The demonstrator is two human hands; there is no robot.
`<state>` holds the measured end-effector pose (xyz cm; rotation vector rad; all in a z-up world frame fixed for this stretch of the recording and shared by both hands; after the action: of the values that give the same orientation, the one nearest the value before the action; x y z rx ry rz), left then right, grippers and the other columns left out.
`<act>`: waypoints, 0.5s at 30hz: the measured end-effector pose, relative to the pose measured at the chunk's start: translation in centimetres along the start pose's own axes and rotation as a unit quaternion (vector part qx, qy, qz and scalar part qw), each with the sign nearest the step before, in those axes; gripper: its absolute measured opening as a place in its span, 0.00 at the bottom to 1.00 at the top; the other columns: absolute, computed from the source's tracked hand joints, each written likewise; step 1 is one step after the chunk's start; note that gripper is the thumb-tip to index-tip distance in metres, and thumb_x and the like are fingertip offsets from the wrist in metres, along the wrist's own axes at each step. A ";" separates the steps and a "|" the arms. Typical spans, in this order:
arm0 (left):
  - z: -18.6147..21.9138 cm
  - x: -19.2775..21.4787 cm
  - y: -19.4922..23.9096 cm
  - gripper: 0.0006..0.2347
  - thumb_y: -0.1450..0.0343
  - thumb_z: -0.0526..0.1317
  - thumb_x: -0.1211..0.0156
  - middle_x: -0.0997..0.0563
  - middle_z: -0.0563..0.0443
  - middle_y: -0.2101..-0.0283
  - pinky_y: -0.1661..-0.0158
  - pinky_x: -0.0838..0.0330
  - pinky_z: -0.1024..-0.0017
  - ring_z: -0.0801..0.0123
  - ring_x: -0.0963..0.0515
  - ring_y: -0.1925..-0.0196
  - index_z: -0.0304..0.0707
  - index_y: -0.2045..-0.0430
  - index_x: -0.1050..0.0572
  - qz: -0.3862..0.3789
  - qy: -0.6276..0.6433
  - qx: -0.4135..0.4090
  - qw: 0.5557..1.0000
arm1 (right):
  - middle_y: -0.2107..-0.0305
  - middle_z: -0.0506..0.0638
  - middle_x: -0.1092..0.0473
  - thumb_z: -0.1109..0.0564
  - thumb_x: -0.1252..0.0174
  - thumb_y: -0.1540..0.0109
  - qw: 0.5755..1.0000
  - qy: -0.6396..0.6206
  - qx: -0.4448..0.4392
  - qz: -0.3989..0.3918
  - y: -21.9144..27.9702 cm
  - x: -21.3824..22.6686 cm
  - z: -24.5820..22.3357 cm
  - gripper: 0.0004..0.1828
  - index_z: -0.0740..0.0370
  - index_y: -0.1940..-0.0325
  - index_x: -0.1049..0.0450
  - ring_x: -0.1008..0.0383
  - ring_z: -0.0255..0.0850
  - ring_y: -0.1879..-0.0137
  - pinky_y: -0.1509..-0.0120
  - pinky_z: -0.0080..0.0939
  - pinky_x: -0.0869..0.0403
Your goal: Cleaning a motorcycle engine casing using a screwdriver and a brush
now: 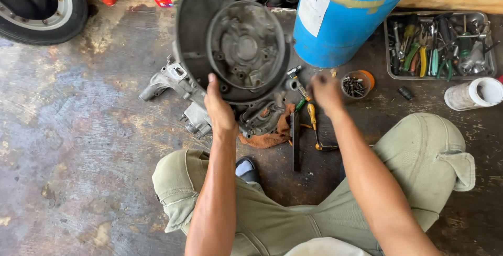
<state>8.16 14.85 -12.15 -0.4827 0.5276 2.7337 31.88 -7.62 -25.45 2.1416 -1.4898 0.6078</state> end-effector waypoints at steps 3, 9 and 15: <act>1.1 -0.1 0.2 0.30 0.32 0.58 0.39 0.21 0.28 0.52 0.55 0.17 0.53 0.50 0.18 0.54 0.23 0.51 0.24 0.034 0.027 -0.018 0.999 | 0.65 0.61 0.21 0.50 0.41 0.40 0.980 0.103 0.089 -0.145 -0.9 -6.0 6.1 0.13 0.60 0.61 0.18 0.21 0.60 0.52 0.48 0.57 0.23; 1.8 -0.5 1.3 0.33 0.35 0.60 0.36 0.23 0.21 0.51 0.52 0.20 0.48 0.46 0.20 0.51 0.20 0.51 0.24 0.066 0.007 -0.009 0.998 | 0.50 0.70 0.24 0.33 0.33 0.46 0.899 0.286 -0.090 -0.319 4.7 -13.6 18.9 0.39 0.72 0.49 0.19 0.25 0.62 0.38 0.36 0.59 0.26; -1.3 -1.3 -0.1 0.29 0.28 0.58 0.42 0.21 0.26 0.51 0.51 0.18 0.48 0.45 0.18 0.50 0.28 0.45 0.27 -0.041 0.091 0.024 0.995 | 0.47 0.69 0.25 0.43 0.31 0.45 0.885 0.283 -0.120 -0.349 7.2 -14.7 20.5 0.39 0.73 0.39 0.27 0.22 0.60 0.43 0.42 0.58 0.22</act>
<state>9.71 14.12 -12.80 -0.7281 0.6037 2.6074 22.43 -11.20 -49.67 1.8826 -0.4050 0.6469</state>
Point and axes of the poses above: each hand's wrist, its own y-axis away from the middle knuckle, its own x-axis out of the back of the hand, z = x × y, the point moved 9 cm from there along -y, towards the middle knuckle
